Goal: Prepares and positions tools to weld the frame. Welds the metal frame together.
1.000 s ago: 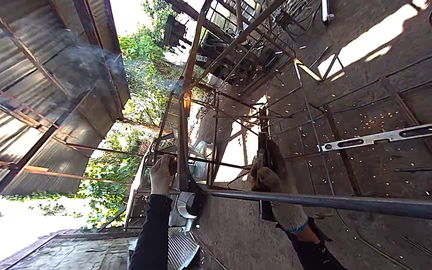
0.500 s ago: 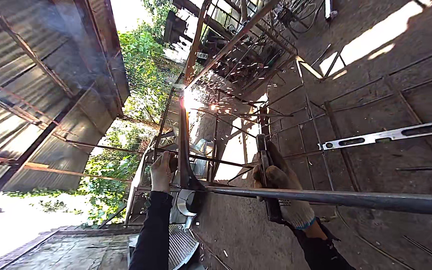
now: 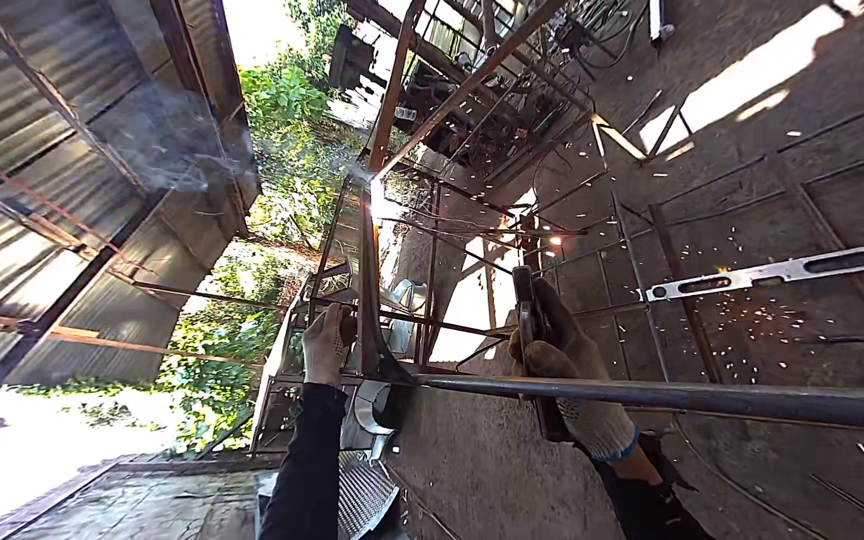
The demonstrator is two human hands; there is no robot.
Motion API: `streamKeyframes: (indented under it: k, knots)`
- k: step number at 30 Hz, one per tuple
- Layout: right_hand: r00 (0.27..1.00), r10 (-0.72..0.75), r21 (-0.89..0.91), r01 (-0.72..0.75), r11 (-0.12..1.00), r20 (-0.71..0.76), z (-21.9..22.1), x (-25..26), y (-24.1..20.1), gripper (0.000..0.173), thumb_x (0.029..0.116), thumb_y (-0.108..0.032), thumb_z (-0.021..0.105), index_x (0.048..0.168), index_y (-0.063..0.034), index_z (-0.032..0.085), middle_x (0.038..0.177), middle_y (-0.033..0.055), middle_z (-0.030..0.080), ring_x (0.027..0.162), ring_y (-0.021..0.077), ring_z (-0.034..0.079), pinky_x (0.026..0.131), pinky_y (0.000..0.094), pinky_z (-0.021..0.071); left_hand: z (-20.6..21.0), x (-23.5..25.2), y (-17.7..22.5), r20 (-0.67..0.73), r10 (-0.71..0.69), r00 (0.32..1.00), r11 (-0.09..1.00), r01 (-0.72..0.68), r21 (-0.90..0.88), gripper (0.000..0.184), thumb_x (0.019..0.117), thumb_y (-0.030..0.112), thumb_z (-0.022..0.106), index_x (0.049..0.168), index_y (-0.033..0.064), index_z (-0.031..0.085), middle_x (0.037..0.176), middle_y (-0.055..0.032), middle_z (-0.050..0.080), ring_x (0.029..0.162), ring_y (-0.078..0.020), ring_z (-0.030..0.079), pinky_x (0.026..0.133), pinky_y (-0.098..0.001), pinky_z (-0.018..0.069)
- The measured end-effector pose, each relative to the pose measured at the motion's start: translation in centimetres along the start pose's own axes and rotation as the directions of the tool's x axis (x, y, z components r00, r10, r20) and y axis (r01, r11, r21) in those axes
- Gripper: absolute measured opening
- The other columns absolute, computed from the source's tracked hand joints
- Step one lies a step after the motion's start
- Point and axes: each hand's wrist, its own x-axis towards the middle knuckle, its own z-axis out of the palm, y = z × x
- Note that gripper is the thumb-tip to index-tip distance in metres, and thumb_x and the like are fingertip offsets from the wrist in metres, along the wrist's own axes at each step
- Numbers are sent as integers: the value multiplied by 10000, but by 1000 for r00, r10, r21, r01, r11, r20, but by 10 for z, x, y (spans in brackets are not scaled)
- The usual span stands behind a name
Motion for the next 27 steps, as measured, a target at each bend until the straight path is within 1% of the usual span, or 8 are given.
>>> streamKeyframes:
  k: [8,12,14,16,18,20,23,27]
  knots:
    - [999,-22,-28,21,999,-35,7,-1,0,899,868,-323,753,1628,-149,304,908,107,689,605,195,655,502,352,594,0,3,-2,-7,9,1000,1000,-9,28,410,1108,330,465,1051,28,735,834,-70,751,704,-161,716,669,-340,618]
    - [998,-50,33,51,998,-39,2,-16,5,894,883,-193,735,1635,-117,259,996,123,678,626,197,649,501,334,591,0,3,-1,-12,7,1000,999,-6,42,402,1107,334,468,1056,40,738,839,-59,749,710,-148,713,669,-332,615]
    - [998,2,40,1,999,-66,-2,-27,5,926,857,-267,792,1631,-153,295,953,130,696,571,205,644,476,339,587,0,2,-1,-16,-2,1000,999,2,34,406,1104,338,478,1066,30,741,846,-82,754,718,-176,722,676,-359,622]
    - [999,11,66,-9,998,-34,-3,-33,6,1015,843,-363,819,1640,-115,242,941,119,684,543,195,628,451,336,582,0,3,-3,-15,2,1000,1000,-1,31,410,1102,342,480,1065,27,740,841,-91,751,710,-184,716,671,-363,618]
    - [999,25,59,-23,998,-28,-1,-34,7,1043,825,-405,827,1638,-108,245,919,108,683,537,193,624,450,338,581,-1,3,-5,-16,9,1000,1000,-9,24,409,1103,341,480,1072,25,738,851,-95,753,713,-188,723,674,-362,625]
    - [999,42,67,-40,997,-25,-2,-33,9,982,838,-376,814,1632,-151,282,861,118,677,534,198,620,466,338,576,-1,3,-5,-15,7,1000,1000,-7,13,401,1099,340,491,1076,26,739,852,-97,750,709,-188,717,670,-361,621]
    - [996,71,158,-78,984,48,-12,-27,12,863,896,-319,759,1623,-207,309,877,135,661,532,200,624,485,335,588,0,3,-4,-18,0,1000,1000,0,-1,408,1100,343,490,1076,18,736,845,-99,754,702,-194,724,666,-368,627]
    - [985,126,238,-151,959,120,-28,-17,17,737,957,-277,647,1604,-191,304,857,152,655,530,204,626,475,341,575,1,1,-1,-24,2,1000,1000,-2,8,409,1104,338,479,1078,15,729,842,-89,757,716,-186,732,691,-362,634]
